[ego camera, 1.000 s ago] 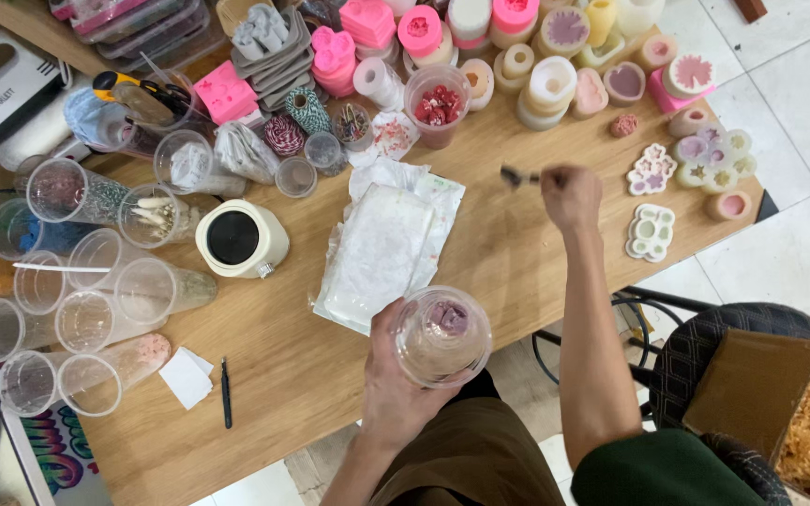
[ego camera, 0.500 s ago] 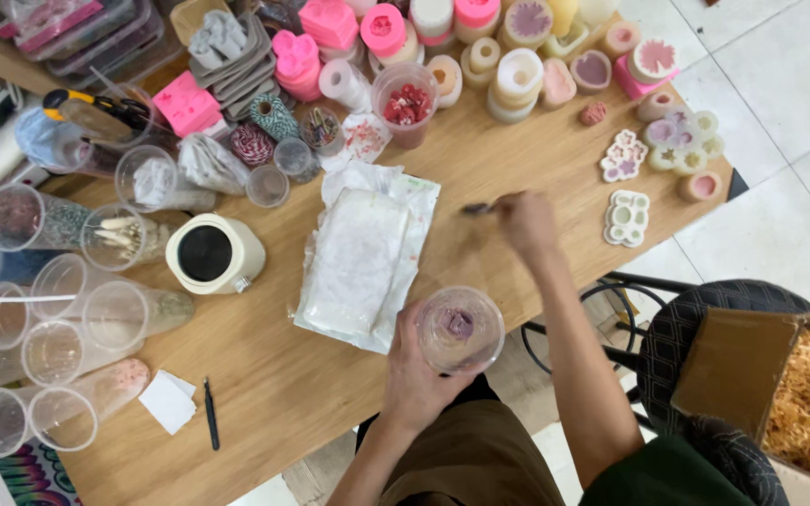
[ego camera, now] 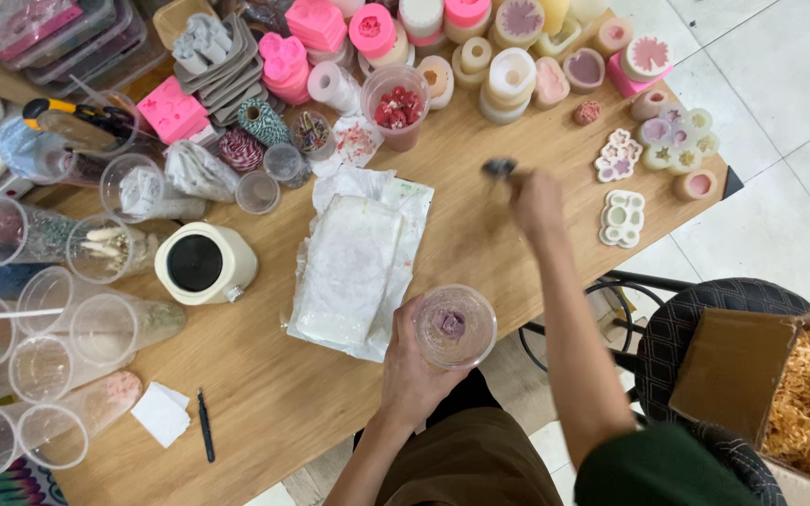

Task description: The person prepares candle materials by fitting plastic containers, brushing the inside of a cup with a small brush, and handling wax pieces and molds on the worktable.

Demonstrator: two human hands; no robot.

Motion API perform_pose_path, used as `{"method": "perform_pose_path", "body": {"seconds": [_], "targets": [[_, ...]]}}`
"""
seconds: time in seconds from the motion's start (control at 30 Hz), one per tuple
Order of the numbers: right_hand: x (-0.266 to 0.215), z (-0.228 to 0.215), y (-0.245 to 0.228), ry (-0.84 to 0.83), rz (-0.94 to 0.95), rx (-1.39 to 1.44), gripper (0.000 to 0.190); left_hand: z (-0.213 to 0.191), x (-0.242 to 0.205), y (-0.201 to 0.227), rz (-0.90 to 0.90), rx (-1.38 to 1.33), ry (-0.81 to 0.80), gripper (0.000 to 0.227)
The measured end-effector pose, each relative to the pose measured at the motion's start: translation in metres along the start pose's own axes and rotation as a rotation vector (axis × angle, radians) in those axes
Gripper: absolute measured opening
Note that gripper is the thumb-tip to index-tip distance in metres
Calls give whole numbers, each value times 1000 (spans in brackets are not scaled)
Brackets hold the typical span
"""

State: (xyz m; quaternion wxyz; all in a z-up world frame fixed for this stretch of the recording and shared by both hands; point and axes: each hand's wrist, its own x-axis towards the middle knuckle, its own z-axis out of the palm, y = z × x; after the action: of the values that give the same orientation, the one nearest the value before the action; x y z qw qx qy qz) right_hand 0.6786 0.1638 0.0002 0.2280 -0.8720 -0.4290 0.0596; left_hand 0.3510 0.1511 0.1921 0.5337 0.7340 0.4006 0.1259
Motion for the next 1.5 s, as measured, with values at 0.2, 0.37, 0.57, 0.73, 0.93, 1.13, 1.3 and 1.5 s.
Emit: {"method": "perform_pose_path", "body": {"seconds": [0.2, 0.37, 0.57, 0.73, 0.93, 1.13, 1.3, 1.5], "targets": [[-21, -51, 22, 186, 242, 161, 14, 0, 7, -5, 44, 23, 4, 107], [37, -57, 70, 430, 192, -24, 14, -2, 9, -7, 41, 12, 9, 107], [-27, -16, 22, 237, 199, -46, 15, 1, 6, -9, 16, 31, 27, 106], [-52, -37, 10, 273, 176, 117, 15, -3, 6, -12, 73, 38, 31, 106], [22, -61, 74, 373, 329, 138, 14, -8, 2, -10, -2, 30, 8, 108], [-59, -27, 37, 208, 278, 49, 11, -5, 3, -11, -16, 15, 0, 107], [-130, -50, -31, 123, 207, 86, 15, -6, 4, -15, -2, 53, -11, 108], [-38, -83, 8, 373, 198, 98, 15, -8, 3, -18, 66, 65, 20, 109]]}}
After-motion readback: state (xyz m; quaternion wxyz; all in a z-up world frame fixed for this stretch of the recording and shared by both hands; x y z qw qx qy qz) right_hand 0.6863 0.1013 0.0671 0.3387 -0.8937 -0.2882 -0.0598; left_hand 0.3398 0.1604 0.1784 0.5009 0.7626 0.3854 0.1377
